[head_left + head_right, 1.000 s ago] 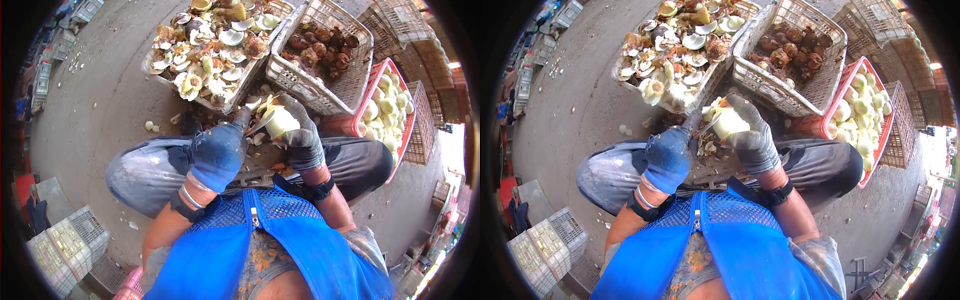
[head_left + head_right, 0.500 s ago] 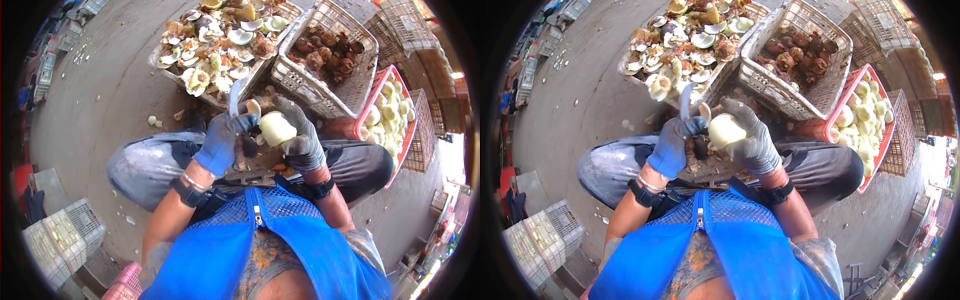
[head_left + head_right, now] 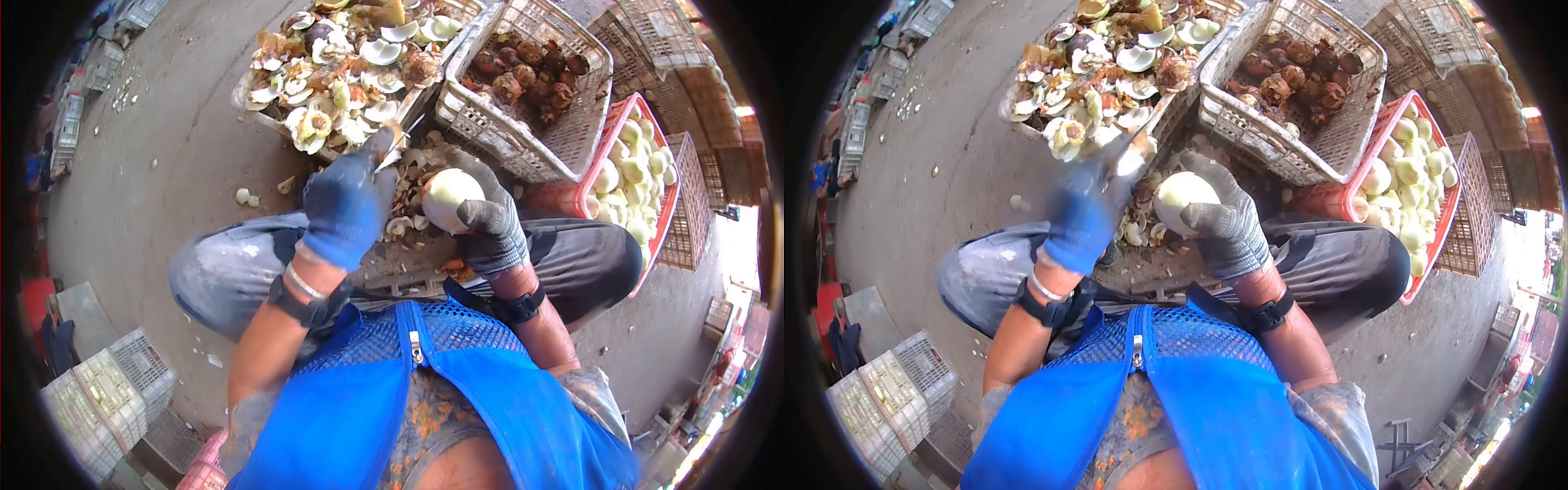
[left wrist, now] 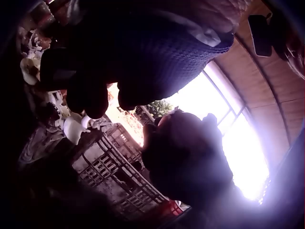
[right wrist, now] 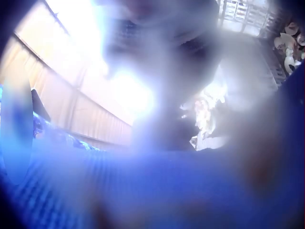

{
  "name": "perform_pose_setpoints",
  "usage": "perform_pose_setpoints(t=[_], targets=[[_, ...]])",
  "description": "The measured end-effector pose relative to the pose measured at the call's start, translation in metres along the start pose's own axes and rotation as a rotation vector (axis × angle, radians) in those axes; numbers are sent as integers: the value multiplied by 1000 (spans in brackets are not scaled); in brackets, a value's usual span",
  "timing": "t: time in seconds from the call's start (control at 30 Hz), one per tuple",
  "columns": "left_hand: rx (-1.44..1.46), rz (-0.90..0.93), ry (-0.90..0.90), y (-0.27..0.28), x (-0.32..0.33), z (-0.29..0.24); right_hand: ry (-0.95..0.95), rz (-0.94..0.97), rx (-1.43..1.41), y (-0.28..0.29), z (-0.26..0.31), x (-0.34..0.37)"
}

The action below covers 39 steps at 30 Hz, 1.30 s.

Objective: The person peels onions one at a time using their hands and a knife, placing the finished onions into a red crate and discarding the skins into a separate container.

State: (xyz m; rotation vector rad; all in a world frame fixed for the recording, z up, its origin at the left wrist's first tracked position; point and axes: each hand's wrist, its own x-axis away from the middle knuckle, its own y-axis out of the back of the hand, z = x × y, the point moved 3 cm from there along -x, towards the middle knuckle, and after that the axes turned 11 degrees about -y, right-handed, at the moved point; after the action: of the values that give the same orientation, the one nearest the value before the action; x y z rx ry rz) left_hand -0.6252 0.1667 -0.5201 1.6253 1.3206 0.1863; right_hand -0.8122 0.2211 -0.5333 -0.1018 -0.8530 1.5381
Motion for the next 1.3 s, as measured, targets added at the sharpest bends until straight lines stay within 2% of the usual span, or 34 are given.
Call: perform_pose_setpoints(t=[0.03,0.07,0.1,0.17,0.2,0.23,0.27,0.3,0.37,0.43,0.5,0.53,0.6,0.63,0.7,0.73,0.77,0.8,0.83,0.87,0.9,0.93,0.97,1.0,1.03,1.1,1.13,1.17,1.23,1.3], targets=[[-44,35,5,6,2,-7,48,-29,-43,1,3,2],[-37,-43,-133,12,6,-16,92,-30,13,6,4,1],[-32,-41,-138,14,9,-22,96,-37,13,9,4,-1],[-74,105,-105,15,18,-33,156,-90,188,12,4,-3],[-137,167,-108,17,19,-36,154,-89,188,12,5,-3],[-139,166,-107,16,21,-36,211,-133,326,12,7,-2],[-224,221,-92,14,23,-34,268,-176,464,11,9,-2],[-308,277,-77,11,25,-32,267,-175,465,12,8,-3],[-278,268,-73,9,26,-31,261,-168,370,14,4,-3],[-249,254,-56,6,31,-27,269,-198,436,15,4,-3],[19,123,-12,-2,35,-19,284,-231,502,15,6,-3],[18,119,-10,-11,37,-12,265,-243,509,14,6,-3],[650,128,563,-28,41,8,251,-249,515,11,7,1],[646,118,565,-25,43,12,268,-230,568,9,8,5],[798,87,891,-8,35,15,294,-214,618,6,15,3],[857,-19,666,-15,42,18,254,-240,605,6,15,3],[854,-18,670,-11,41,15,220,-258,596,5,15,2],[766,41,506,-6,32,8,228,-211,436,8,8,-3],[674,100,350,0,25,-1,227,-204,436,7,8,-4],[762,29,362,2,21,-10,239,-161,502,4,8,-3],[759,25,371,0,20,-11,251,-119,569,1,8,-2],[816,47,453,-6,18,-9,246,-112,572,-1,7,-3],[874,68,532,-9,16,-7,233,-81,497,-3,6,-4],[874,65,531,-9,14,-7,220,-53,421,-4,6,-5],[715,7,429,-4,10,-8,221,-53,420,-4,7,-4],[400,-97,212,7,0,-14,-14,50,159,-2,3,-4],[387,-148,207,9,0,-18,-120,96,193,1,5,-4],[390,-140,206,7,2,-22,-120,89,187,3,1,-6],[280,-174,-9,6,3,-32,43,-64,461,7,-7,-10],[212,-163,-76,7,-1,-34,17,-127,550,6,-7,-9]])
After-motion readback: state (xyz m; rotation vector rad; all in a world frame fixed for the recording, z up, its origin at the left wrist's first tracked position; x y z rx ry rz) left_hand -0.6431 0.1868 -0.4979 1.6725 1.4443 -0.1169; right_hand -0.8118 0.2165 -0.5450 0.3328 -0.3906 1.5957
